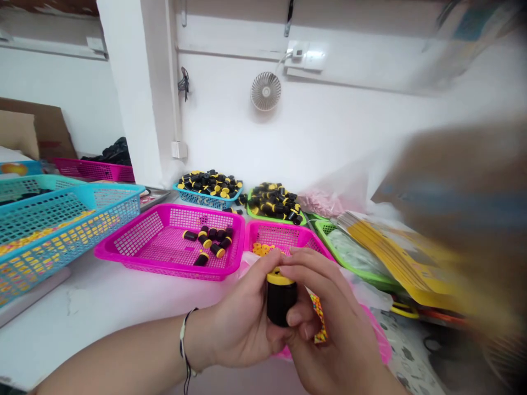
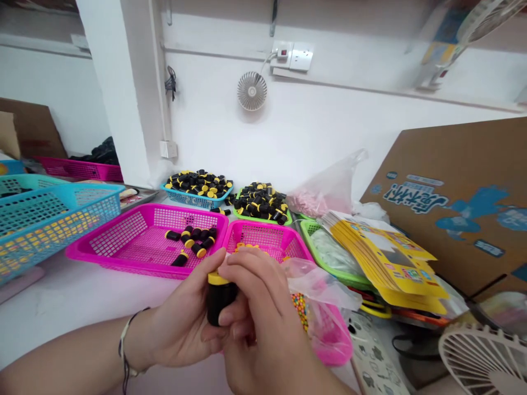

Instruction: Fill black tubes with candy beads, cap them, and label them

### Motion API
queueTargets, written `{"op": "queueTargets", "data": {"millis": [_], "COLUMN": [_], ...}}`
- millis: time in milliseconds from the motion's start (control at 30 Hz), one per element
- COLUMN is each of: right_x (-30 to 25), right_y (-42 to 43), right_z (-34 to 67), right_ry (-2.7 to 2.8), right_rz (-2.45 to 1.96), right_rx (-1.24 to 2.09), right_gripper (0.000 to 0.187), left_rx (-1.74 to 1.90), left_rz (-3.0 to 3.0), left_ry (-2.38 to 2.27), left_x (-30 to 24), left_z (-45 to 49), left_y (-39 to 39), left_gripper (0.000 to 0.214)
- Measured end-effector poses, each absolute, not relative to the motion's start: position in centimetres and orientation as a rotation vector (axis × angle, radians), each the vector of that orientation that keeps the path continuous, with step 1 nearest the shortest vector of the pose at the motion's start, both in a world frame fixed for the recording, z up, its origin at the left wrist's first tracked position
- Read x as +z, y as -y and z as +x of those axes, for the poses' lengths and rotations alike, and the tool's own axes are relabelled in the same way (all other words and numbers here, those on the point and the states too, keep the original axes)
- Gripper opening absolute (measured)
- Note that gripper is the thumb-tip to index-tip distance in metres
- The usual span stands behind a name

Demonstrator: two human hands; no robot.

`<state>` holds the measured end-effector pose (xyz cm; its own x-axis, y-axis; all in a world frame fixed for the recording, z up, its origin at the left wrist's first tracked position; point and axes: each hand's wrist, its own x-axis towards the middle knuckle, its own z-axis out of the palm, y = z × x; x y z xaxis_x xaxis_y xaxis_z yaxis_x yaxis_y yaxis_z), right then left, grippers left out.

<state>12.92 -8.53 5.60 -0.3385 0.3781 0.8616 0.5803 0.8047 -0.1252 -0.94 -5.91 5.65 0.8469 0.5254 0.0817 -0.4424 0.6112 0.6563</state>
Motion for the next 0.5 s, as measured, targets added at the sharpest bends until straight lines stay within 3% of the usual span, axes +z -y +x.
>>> {"op": "queueTargets", "data": {"millis": [167, 500], "right_x": [5.02, 5.10], "right_y": [8.64, 8.89], "right_z": [12.38, 12.58], "right_ry": [1.968, 2.043], "right_rz": [-0.670, -0.619], "right_rx": [-0.285, -0.278], "right_gripper": [0.054, 0.056], "left_rx": [0.580, 0.601], "left_rz": [0.625, 0.567], "left_ry": [-0.159, -0.044], "left_x": [5.28, 5.30], "left_z": [-1.08, -1.22], "left_y": [6.38, 6.34], "left_gripper": [0.074, 0.045]}}
